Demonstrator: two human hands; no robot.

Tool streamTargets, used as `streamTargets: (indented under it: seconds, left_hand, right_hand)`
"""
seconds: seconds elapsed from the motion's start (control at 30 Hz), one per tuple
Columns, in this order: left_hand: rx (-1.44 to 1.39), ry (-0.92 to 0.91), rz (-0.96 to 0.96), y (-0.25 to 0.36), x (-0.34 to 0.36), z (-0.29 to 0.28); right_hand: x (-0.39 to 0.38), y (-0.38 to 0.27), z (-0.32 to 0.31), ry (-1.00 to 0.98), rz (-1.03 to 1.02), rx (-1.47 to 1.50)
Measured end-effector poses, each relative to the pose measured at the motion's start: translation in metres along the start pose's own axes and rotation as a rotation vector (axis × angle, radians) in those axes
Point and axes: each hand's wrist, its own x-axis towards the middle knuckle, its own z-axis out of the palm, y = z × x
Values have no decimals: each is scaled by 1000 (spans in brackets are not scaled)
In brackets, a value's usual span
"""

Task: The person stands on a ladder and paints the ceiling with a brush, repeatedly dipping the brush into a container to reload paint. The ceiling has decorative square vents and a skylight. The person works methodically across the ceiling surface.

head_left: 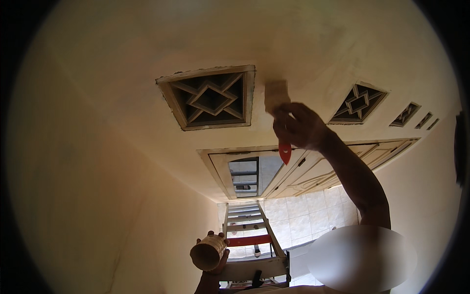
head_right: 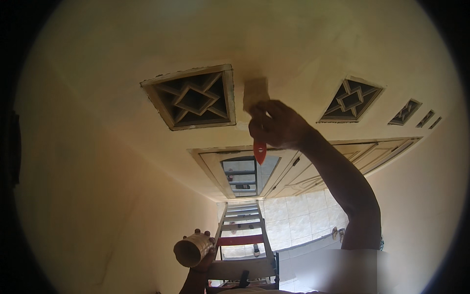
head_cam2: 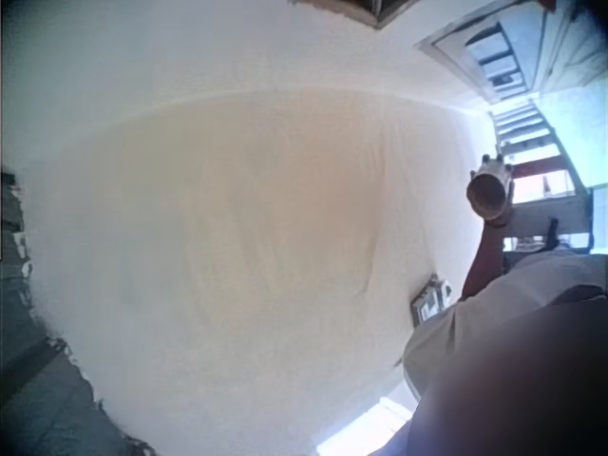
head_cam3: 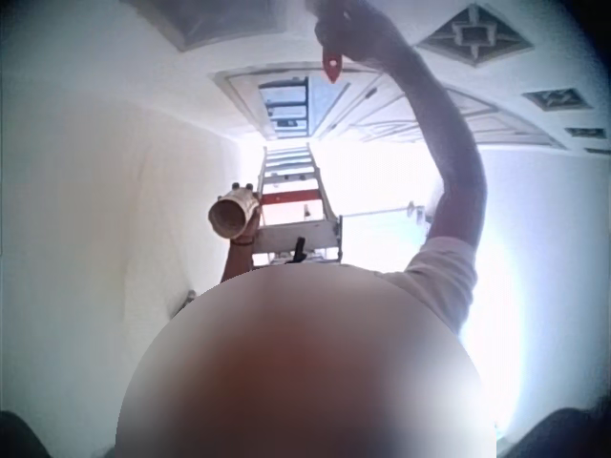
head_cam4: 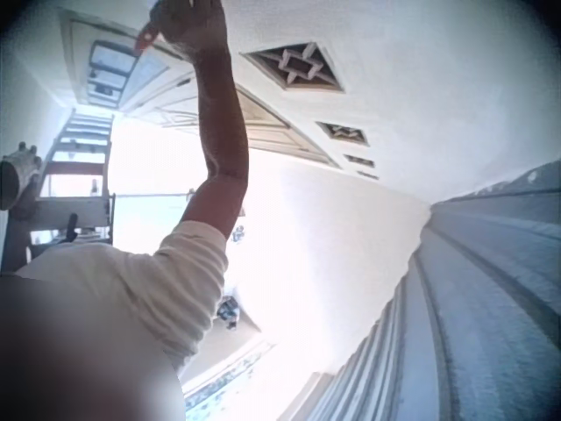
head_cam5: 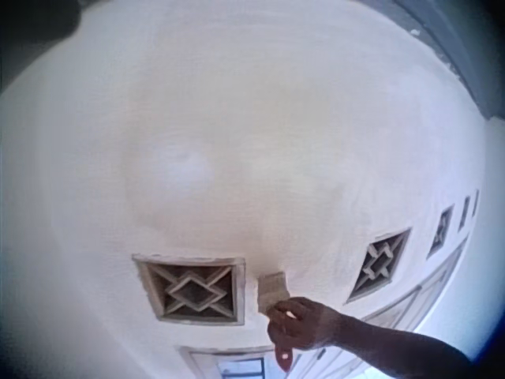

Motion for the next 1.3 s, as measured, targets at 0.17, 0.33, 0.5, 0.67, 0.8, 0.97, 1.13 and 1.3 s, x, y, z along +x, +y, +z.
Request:
streamTargets:
  seconds: [0.17,0.33,0.5,0.67,0.8,0.97,1.13,1.3]
  left_hand:
    - [-127,-19,-48,3,3,-5]
    - [169,63,37,2,1,-11]
    - [88,104,30,0,0,-8]
    - [-439,-55,-105,2,9,-1]
    - [-458,-64,-135,3,11,9]
    - [-345,32,-53,7,6,-5]
    - [-377,-44,-53,8,10,-2]
    - [-373,-85,-62,12,11,-9]
  right_hand:
    - [13,27,-10,42,96,239]
    - [91,126,-65,174,545,552]
    - [130,159,-80,616,88,906]
    - [61,44,-11,130,-132,-180]
    - [11,-15,6,-60,0,123]
    - [37,55,-25,117,364,443]
    - [83,189,-108,384,376,471]
    - [111,182,-142,485,155,171]
